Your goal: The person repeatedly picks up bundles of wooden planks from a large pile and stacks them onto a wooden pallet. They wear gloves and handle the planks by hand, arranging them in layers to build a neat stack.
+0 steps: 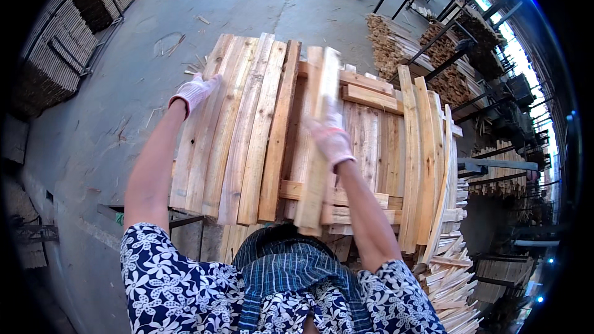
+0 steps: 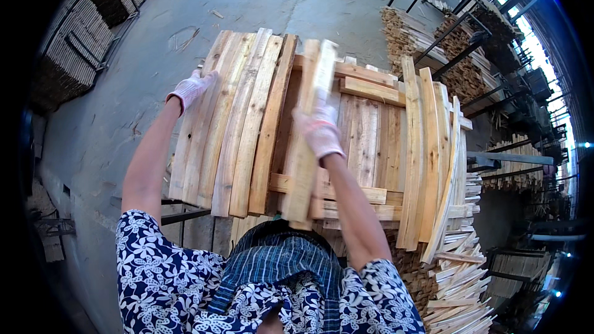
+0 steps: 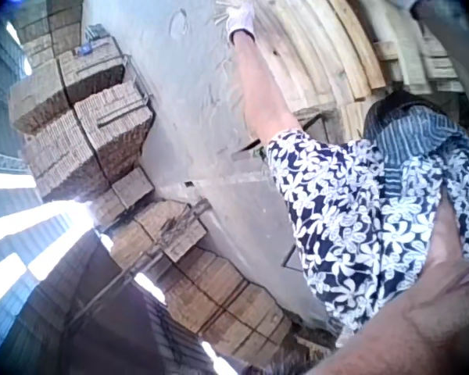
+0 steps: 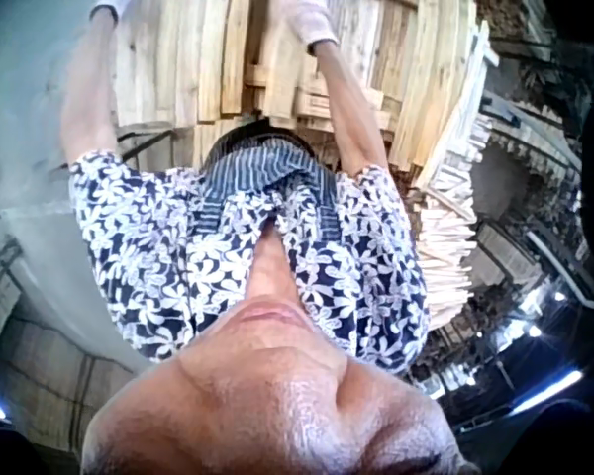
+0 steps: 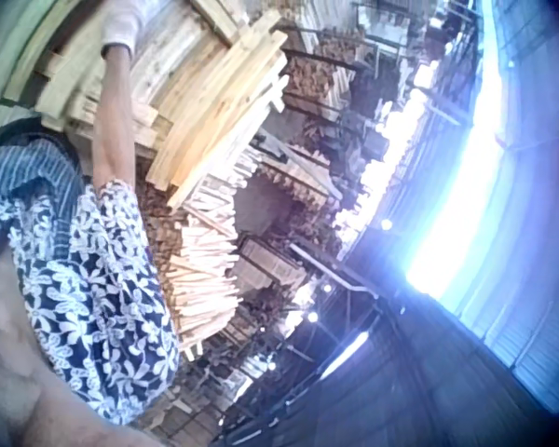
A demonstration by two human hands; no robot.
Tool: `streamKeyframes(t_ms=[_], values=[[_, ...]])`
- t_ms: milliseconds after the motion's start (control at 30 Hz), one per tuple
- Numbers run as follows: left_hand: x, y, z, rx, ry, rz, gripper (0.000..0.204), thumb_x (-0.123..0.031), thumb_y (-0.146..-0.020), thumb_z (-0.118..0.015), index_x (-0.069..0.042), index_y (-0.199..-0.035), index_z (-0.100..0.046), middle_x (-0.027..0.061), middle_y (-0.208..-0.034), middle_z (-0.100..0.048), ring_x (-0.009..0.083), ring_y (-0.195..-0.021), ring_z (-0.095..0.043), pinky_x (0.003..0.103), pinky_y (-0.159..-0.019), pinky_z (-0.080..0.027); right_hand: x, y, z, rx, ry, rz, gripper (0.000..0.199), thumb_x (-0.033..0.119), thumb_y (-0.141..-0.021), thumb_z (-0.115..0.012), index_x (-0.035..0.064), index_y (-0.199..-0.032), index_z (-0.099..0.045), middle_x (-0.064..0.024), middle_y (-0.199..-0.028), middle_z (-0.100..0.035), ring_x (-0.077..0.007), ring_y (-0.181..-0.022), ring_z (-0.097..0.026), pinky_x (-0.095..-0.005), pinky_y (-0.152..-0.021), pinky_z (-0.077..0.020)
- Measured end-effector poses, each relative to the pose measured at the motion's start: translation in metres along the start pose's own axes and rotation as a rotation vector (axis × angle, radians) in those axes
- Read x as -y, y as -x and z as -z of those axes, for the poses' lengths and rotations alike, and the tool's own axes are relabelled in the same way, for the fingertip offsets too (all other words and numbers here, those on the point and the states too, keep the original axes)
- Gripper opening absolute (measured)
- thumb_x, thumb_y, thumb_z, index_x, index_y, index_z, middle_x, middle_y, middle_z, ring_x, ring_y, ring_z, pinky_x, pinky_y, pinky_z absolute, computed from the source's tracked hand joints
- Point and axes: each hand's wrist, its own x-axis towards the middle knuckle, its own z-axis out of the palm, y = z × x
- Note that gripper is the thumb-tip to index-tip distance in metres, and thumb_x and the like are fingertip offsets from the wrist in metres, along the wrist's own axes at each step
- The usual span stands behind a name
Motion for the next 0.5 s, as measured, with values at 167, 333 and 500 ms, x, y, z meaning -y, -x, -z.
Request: streamKeyframes(t_ms=[167,333,500], values=[[-0.009,0.001,-0.005,-0.019,0.030,-0.023,0.101,-0.071,-0.087,-0.046,-0.006,-0.155,-0.011,0.0243,-0.152,-0.034,0.0373,-0.142,-0.032,0.043,-0.115,-0.027,0.018,-0.016,-0.067,-0.089,0.197,0.029,0.081,0.039,-0.090,-0.062,0.0158,-0.154,-0.019,-0.0401,-0.147,-0.026,-0.0545,-0.127,-0.045,-0.0481,-0.109,-0.0354],[0.008,-0.002,-0.017,-0.130,0.023,0.010,0.094,-0.070,-0.088,-0.045,-0.005,-0.152,-0.021,0.0274,-0.146,-0.041,0.0409,-0.137,-0.040,0.046,-0.112,-0.033,0.002,-0.008,-0.031,-0.076,0.191,0.290,0.060,0.018,-0.092,-0.061,0.0170,-0.147,-0.037,-0.0158,-0.103,-0.058,-0.0294,-0.089,-0.062,-0.0406,-0.083,-0.0496],[0.001,-0.019,-0.029,-0.229,-0.037,-0.050,0.092,-0.071,-0.087,-0.047,-0.002,-0.147,-0.031,0.0282,-0.139,-0.048,0.0390,-0.133,-0.046,0.044,-0.109,-0.035,-0.096,-0.032,-0.011,0.259,-0.964,0.060,0.060,0.025,-0.090,-0.068,0.0155,-0.143,-0.042,-0.0129,-0.104,-0.052,-0.0226,-0.078,-0.057,-0.0346,-0.066,-0.0520]])
